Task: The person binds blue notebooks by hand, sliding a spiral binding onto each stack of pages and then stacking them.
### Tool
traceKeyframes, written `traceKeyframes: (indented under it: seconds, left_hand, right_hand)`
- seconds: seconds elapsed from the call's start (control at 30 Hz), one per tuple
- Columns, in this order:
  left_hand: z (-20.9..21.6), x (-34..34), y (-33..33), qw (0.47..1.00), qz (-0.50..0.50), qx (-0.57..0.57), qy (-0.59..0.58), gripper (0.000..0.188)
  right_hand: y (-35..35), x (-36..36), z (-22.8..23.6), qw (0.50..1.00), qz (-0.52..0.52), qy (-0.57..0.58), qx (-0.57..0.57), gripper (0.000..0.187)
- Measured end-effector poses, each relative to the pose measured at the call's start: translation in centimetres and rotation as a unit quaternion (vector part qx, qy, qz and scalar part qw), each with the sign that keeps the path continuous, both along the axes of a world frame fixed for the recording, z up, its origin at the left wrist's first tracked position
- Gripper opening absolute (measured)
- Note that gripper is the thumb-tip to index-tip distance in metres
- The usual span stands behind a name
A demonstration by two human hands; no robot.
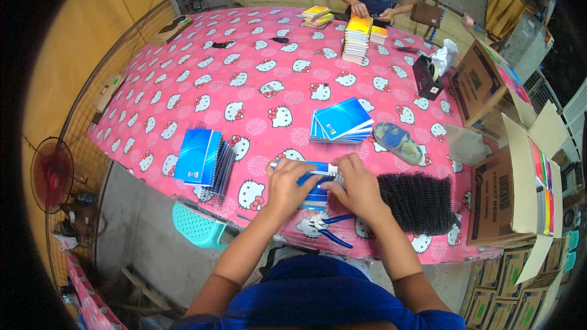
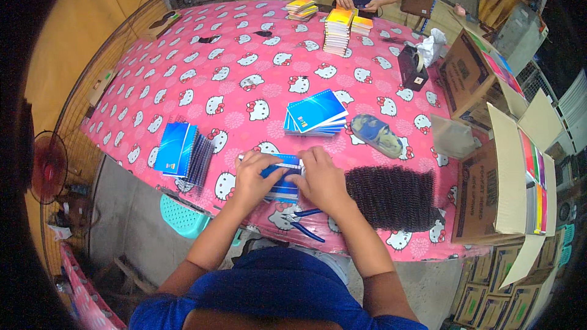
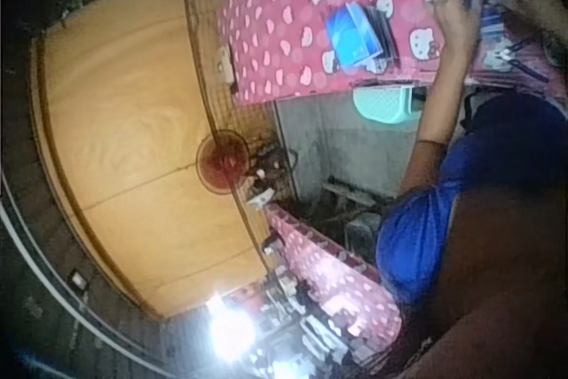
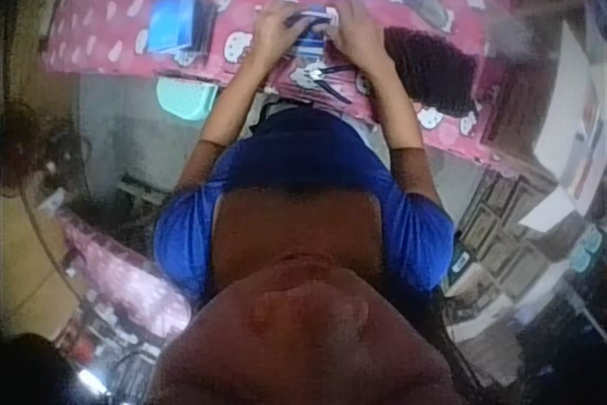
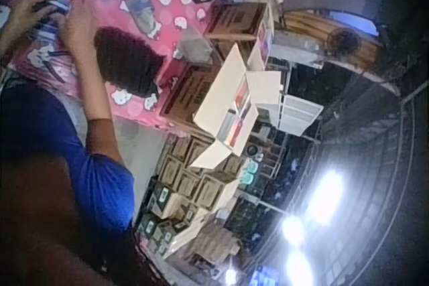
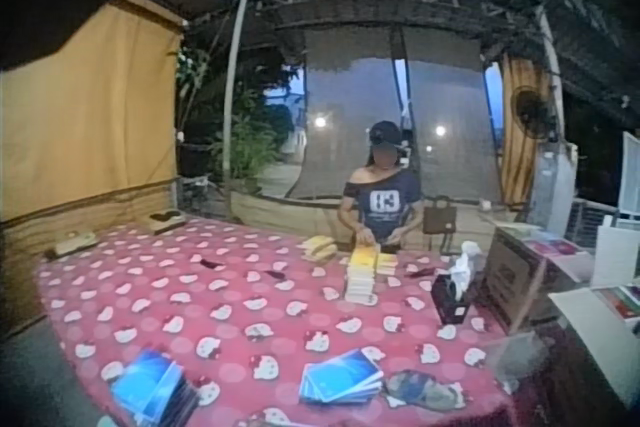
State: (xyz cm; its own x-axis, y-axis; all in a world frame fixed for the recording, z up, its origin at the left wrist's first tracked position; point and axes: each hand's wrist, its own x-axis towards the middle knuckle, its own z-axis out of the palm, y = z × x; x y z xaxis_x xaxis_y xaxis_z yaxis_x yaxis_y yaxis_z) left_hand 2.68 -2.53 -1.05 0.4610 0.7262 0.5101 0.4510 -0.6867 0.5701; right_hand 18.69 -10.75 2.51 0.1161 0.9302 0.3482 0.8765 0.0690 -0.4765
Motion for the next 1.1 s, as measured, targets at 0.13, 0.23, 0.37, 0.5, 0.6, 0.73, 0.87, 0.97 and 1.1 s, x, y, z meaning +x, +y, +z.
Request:
traceKeyframes:
  seconds: [0.13, 0.23, 0.37, 0.5, 0.6, 0.73, 0.87, 0.97, 1.1]
  left_hand:
    - [-0.5, -0.6, 0.5, 1.0, -0.017, -0.001, -0.002, 0.017]
    - [0.0, -1.5, 1.4, 0.999, -0.037, -0.001, 0.001, 0.015]
    - [-0.8, 0.0, 2.4, 0.992, -0.118, -0.046, 0.002, 0.025]
    - [-0.3, 0.2, 2.1, 0.995, -0.099, -0.006, -0.009, 0.032]
    - [-0.4, -0.9, 2.4, 0.995, -0.1, 0.009, 0.01, 0.034]
    - [-0.3, 0.0, 2.2, 0.988, -0.15, -0.021, 0.024, 0.034]
    - [0.2, 0.0, 2.1, 0.984, -0.163, -0.062, 0.023, 0.034]
    - [0.2, 0.0, 2.1, 0.982, -0.164, -0.076, 0.049, 0.034]
    - [0.4, 0.0, 2.2, 0.98, -0.161, -0.11, 0.043, 0.042]
  right_hand:
    - [0.8, 2.7, -2.9, 0.998, 0.002, -0.053, -0.03, 0.02]
    - [2.2, 12.0, -0.9, 0.946, -0.271, -0.08, -0.16, 0.026]
    - [2.0, 23.3, -6.7, 0.903, -0.252, -0.095, -0.334, 0.034]
    - [1.6, 23.6, -6.7, 0.935, -0.284, -0.09, -0.191, 0.037]
    - [1.2, 16.9, -1.2, 0.976, -0.156, 0.148, -0.036, 0.044]
    - [0.3, 9.3, -2.2, 0.974, 0.018, 0.215, -0.071, 0.058]
    - [-0.8, 9.4, -3.6, 0.76, 0.208, 0.615, -0.025, 0.044]
    - [-0.2, 9.1, -3.9, 0.934, 0.039, 0.315, -0.161, 0.041]
    - [-1.0, 8.9, -5.6, 0.847, 0.054, 0.529, -0.003, 0.041]
